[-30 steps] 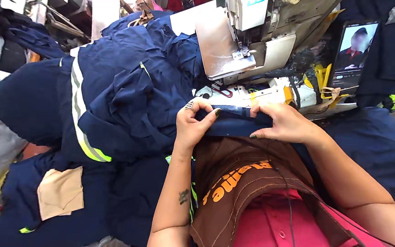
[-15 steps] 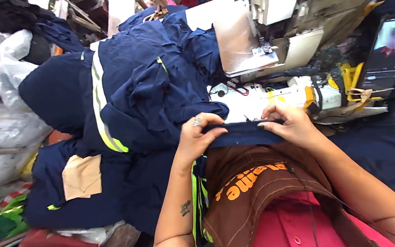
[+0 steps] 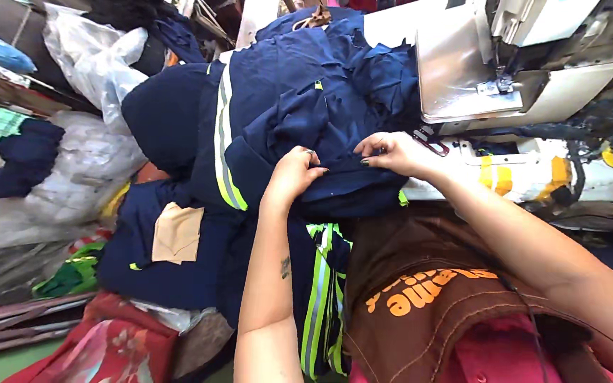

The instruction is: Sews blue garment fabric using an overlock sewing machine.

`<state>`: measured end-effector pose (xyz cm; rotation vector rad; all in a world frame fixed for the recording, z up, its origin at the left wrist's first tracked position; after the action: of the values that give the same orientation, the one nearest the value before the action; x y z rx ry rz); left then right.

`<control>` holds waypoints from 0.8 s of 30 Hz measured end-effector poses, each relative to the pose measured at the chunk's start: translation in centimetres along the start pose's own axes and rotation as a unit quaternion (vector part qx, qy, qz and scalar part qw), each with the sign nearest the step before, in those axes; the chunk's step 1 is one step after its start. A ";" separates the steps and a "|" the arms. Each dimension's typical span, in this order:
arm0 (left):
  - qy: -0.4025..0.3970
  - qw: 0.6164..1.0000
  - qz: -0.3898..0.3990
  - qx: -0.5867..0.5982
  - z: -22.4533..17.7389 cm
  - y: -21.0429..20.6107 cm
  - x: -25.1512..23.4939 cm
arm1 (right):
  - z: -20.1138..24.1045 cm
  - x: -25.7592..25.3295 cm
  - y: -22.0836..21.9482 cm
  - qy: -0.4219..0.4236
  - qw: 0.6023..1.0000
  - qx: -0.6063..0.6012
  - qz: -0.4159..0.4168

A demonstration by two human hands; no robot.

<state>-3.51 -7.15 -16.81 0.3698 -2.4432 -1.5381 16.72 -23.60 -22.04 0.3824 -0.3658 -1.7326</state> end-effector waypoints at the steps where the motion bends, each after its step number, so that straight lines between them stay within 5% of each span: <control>1: 0.016 1.000 0.015 0.003 0.4 -0.2 -0.1 | -0.6 -0.4 -0.5 -0.020 0.999 -0.016 0.029; 6: -0.105 0.984 -0.128 0.060 -2.0 0.5 3.9 | -0.6 2.0 -0.4 -0.034 0.996 -0.052 0.059; 14: -0.166 0.934 -0.313 0.047 -5.8 2.4 5.8 | 3.5 4.3 1.2 0.099 0.982 0.035 -0.157; 24: -0.193 0.917 -0.349 0.011 -7.9 3.1 5.0 | 5.8 6.2 2.5 0.099 0.942 0.151 -0.284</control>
<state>-5.93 -14.21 -10.35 1.1446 -2.7950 -2.0052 15.20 -29.94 -16.03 0.9529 -0.3985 -2.1764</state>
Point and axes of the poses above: each hand's wrist, its own x-axis away from the middle knuckle, its own y-axis out of the back of the hand, z = x × y, the point moved 1 cm from there along -x, towards the middle knuckle, and after that the axes turned 8 degrees about -y, right-handed, at the moved point
